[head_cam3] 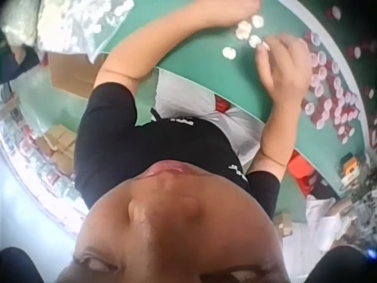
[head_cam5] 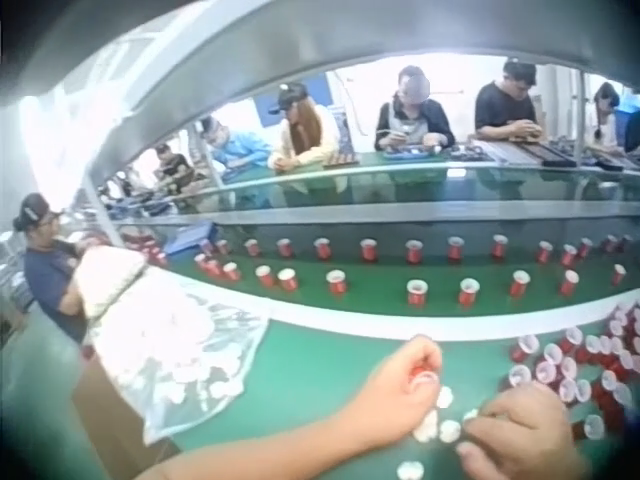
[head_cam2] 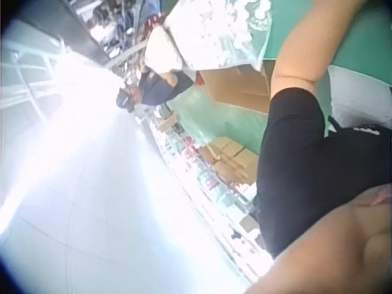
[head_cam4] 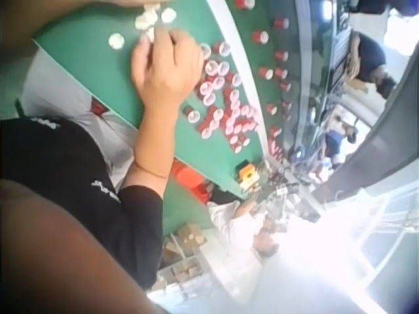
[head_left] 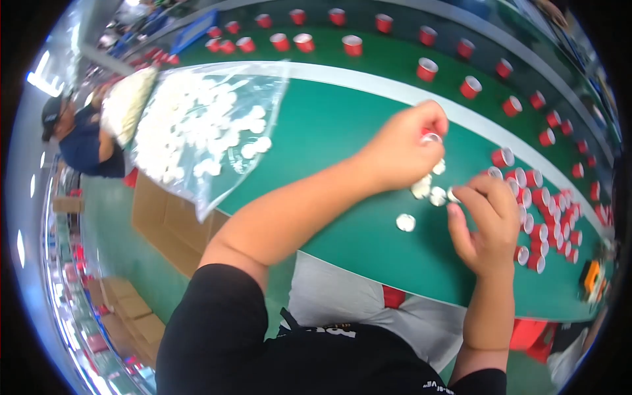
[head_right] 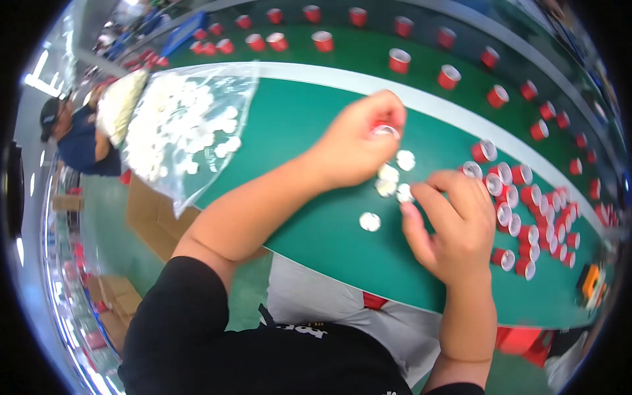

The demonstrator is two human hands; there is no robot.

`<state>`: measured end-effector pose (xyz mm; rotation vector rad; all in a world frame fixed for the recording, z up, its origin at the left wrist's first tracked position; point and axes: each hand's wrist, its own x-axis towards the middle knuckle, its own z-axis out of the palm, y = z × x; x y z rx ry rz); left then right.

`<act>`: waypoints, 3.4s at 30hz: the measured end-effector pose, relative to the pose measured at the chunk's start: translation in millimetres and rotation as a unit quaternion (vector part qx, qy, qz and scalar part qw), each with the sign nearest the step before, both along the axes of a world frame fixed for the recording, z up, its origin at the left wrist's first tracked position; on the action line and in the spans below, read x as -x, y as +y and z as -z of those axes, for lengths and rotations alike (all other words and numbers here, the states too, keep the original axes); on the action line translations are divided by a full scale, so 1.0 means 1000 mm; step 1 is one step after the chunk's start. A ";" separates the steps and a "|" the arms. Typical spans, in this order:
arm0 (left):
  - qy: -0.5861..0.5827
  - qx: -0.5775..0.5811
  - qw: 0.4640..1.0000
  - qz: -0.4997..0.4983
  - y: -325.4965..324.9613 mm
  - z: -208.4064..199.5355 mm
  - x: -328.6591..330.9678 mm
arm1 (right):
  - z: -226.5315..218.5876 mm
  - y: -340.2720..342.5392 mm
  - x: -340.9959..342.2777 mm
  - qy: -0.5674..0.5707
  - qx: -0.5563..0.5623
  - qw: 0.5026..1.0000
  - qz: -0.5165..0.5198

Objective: The person places small white plastic components into red cylindrical cups on an assembly line by hand.

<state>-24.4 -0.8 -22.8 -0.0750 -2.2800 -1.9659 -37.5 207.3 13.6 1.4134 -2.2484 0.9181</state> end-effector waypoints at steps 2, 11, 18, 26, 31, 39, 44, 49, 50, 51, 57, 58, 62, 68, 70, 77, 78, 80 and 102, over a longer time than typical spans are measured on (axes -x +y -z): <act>0.012 -0.024 1.000 0.009 0.001 0.006 0.007 | 0.002 0.001 -0.003 -0.026 -0.029 0.999 -0.002; -0.012 -0.093 0.995 -0.031 -0.023 0.016 0.016 | 0.009 -0.006 -0.002 -0.098 -0.160 0.982 0.029; 0.089 -0.043 0.991 -0.095 -0.040 0.032 0.024 | 0.010 -0.010 0.000 -0.091 -0.183 0.978 0.043; -0.041 -0.048 0.992 -0.114 -0.057 0.024 0.030 | 0.016 -0.003 0.003 -0.108 -0.205 0.971 0.058; -0.052 -0.105 0.977 -0.179 -0.063 0.019 0.042 | 0.020 0.008 0.007 -0.100 -0.207 0.972 0.050; 0.085 0.347 0.878 -0.319 -0.111 0.039 0.084 | 0.026 0.011 0.007 -0.105 -0.200 0.973 0.043; 0.007 0.460 0.828 -0.322 -0.123 0.050 0.093 | 0.027 0.010 0.008 -0.106 -0.190 0.975 0.033; -0.107 0.499 0.791 -0.338 -0.118 0.047 0.089 | 0.026 0.013 0.013 -0.092 -0.203 0.974 0.029; -0.007 0.537 0.757 -0.373 -0.118 0.049 0.087 | 0.025 0.011 0.012 -0.092 -0.200 0.975 0.023; 0.093 0.567 0.713 -0.401 -0.115 0.048 0.086 | 0.024 0.009 0.012 -0.098 -0.180 0.979 0.019; 0.144 0.587 0.713 -0.355 -0.109 0.056 0.094 | 0.014 0.002 0.004 -0.121 -0.164 0.976 -0.082; 0.167 0.572 0.714 -0.367 -0.112 0.055 0.096 | 0.007 0.001 0.002 -0.134 -0.177 0.971 -0.083; 0.284 0.320 0.835 -0.346 -0.078 0.025 0.080 | -0.002 0.005 -0.007 -0.142 -0.192 0.966 -0.102; 0.120 0.096 0.979 -0.132 -0.013 -0.007 0.006 | -0.007 -0.003 -0.005 -0.116 -0.235 0.964 -0.046; 0.092 0.050 0.991 -0.085 -0.001 0.002 -0.008 | -0.007 -0.001 0.000 -0.060 -0.109 0.992 -0.028; 0.148 -0.007 0.988 0.047 0.016 0.003 -0.007 | -0.013 0.012 -0.001 -0.121 0.055 0.989 0.060; 0.160 -0.022 0.985 0.059 0.021 0.010 -0.005 | -0.011 0.014 -0.002 -0.082 0.073 0.991 0.071; 0.167 -0.055 0.982 0.061 0.008 0.018 -0.010 | -0.005 -0.002 -0.001 -0.006 0.107 0.994 0.025; 0.169 -0.060 0.970 0.161 0.007 0.013 -0.022 | 0.001 0.006 0.005 0.010 0.153 0.988 0.010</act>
